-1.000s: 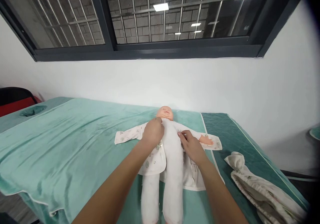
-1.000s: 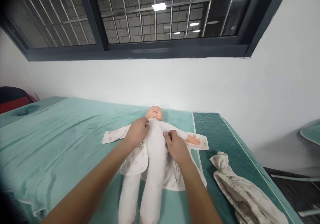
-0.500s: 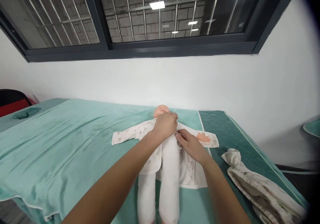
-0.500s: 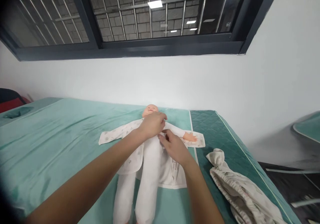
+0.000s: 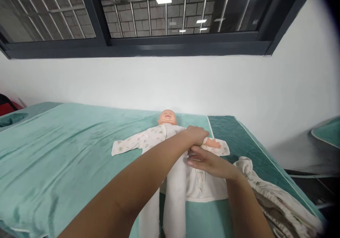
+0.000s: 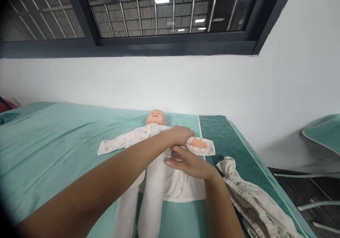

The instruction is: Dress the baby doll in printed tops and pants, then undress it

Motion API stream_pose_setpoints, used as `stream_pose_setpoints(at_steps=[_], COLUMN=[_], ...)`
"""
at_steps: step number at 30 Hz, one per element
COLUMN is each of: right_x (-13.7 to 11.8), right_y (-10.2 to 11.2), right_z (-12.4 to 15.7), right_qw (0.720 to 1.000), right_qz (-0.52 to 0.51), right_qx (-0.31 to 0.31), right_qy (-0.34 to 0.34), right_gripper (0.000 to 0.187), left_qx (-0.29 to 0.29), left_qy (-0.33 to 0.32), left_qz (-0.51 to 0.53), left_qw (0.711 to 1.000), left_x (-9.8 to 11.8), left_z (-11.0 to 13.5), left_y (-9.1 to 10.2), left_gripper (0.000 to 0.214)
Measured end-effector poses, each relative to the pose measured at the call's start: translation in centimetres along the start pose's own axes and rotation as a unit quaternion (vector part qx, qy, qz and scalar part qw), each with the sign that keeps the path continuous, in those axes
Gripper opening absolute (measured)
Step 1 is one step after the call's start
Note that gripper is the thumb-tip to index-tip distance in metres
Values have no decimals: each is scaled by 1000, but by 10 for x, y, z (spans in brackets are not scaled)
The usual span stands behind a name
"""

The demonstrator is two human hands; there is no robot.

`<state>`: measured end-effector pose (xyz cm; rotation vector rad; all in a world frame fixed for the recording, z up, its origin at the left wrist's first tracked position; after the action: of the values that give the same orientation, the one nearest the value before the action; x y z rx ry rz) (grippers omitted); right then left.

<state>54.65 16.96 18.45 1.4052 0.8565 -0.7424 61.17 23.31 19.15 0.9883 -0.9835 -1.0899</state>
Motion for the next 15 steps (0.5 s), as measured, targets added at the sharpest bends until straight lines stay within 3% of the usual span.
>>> stream_pose_setpoints(at_steps=[3,6,9,11,15], right_x=[11,49,87,98,102], right_y=[14,48,74,72,62], right_z=[8,9,15,10,1], right_qw=[999,986,920,894,898], right_qz=[-47,-16,150,237,272], right_qx=[-8,133,271,263,225], right_qy=[-9,-102,-240,-275,-263], right_gripper=[54,42,40,38,33], left_qx=[58,104,131,126,113], left_qy=[1,8,23,30,29], left_qz=[-4,-4,-2,0,2], left_qw=[998,994,991,992,993], left_x=[-7,-13,-20,-24,-25], left_z=[9,16,19,21,26], left_y=[13,23,28,27,25], left_gripper=[42,43,39,38,37])
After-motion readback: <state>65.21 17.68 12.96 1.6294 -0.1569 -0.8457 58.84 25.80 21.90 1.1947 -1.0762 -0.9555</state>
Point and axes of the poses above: each hand's wrist, its own z-axis away from the middle knuckle, its own y-axis out of the back of the hand, x = y × z, the point moved 9 cm from there along -z, towards the middle knuckle, and after that the axes turned 9 degrees about z, right-handed, at the moved point
